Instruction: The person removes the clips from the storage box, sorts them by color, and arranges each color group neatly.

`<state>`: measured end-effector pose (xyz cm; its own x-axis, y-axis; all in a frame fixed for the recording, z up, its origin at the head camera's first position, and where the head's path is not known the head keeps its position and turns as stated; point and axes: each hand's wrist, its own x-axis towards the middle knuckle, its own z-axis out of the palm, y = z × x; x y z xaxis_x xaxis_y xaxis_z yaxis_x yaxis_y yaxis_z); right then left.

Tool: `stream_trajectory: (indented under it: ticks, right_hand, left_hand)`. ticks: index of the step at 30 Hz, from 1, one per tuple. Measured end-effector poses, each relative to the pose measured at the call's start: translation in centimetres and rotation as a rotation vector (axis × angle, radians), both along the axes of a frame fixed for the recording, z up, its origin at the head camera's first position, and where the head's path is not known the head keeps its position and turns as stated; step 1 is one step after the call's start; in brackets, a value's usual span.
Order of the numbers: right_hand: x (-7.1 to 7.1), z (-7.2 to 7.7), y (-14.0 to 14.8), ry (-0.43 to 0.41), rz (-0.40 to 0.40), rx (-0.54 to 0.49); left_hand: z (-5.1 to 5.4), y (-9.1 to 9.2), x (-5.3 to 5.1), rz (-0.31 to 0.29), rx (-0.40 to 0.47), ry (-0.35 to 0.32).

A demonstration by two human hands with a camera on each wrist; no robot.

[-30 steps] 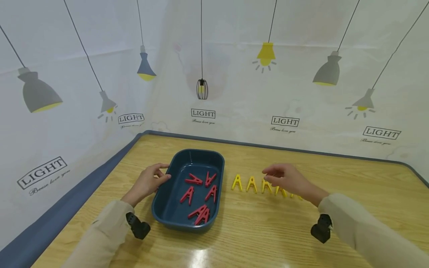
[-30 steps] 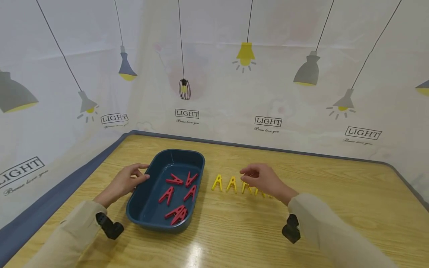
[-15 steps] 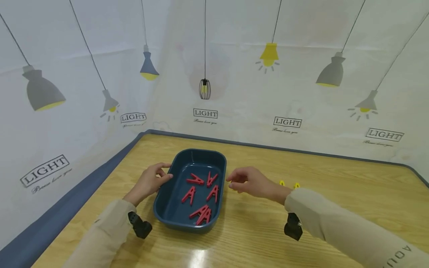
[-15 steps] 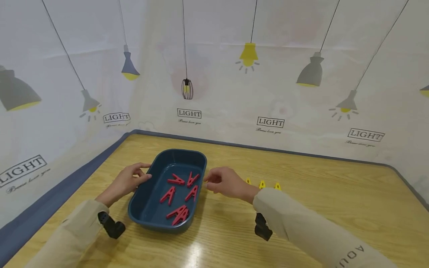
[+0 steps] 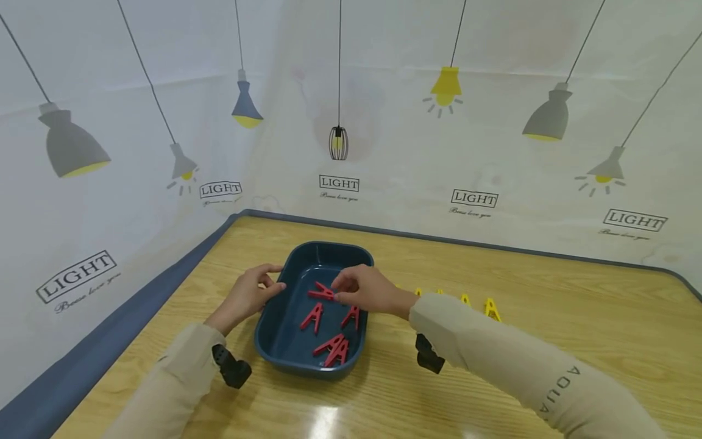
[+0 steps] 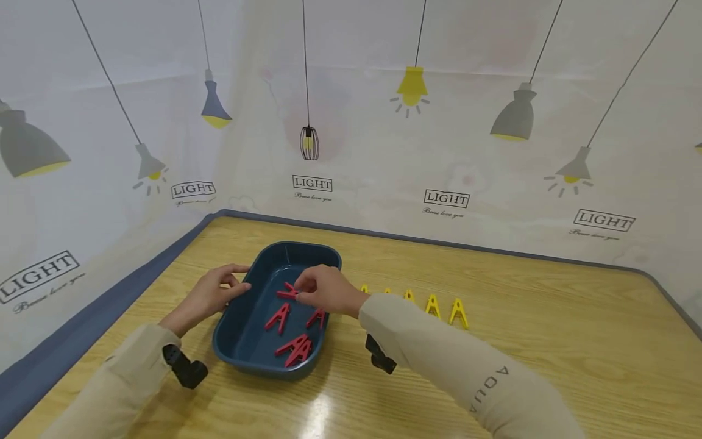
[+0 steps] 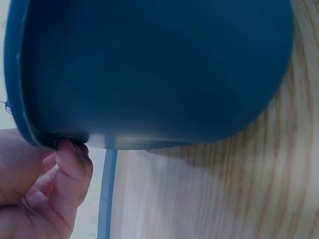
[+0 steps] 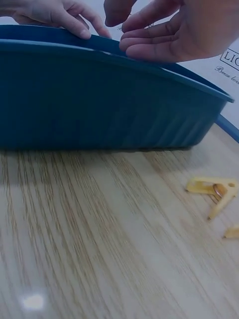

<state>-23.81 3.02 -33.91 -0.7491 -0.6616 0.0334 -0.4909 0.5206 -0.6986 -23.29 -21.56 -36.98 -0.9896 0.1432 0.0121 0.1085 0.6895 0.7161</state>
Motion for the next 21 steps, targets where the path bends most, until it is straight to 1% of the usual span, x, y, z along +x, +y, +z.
stream_trajectory:
  ticks: [6,12,17,21]
  right_hand:
    - [-0.1,-0.6,-2.2,-0.037,-0.031,0.063]
    - [-0.3,-1.5,-3.1,-0.079,-0.045,0.093]
    - [-0.7,-1.9,-3.7,-0.072,-0.033,0.111]
    - [-1.0,-2.1,-4.2,-0.062,-0.033,0.161]
  left_hand:
    - [0.0,-0.1,0.1,0.001,0.01,-0.009]
    - [0.1,0.0,0.0,-0.007,0.011,-0.006]
    - [0.2,0.0,0.0,-0.007,0.011,-0.009]
    - [0.2,-0.1,0.0,-0.007,0.01,-0.008]
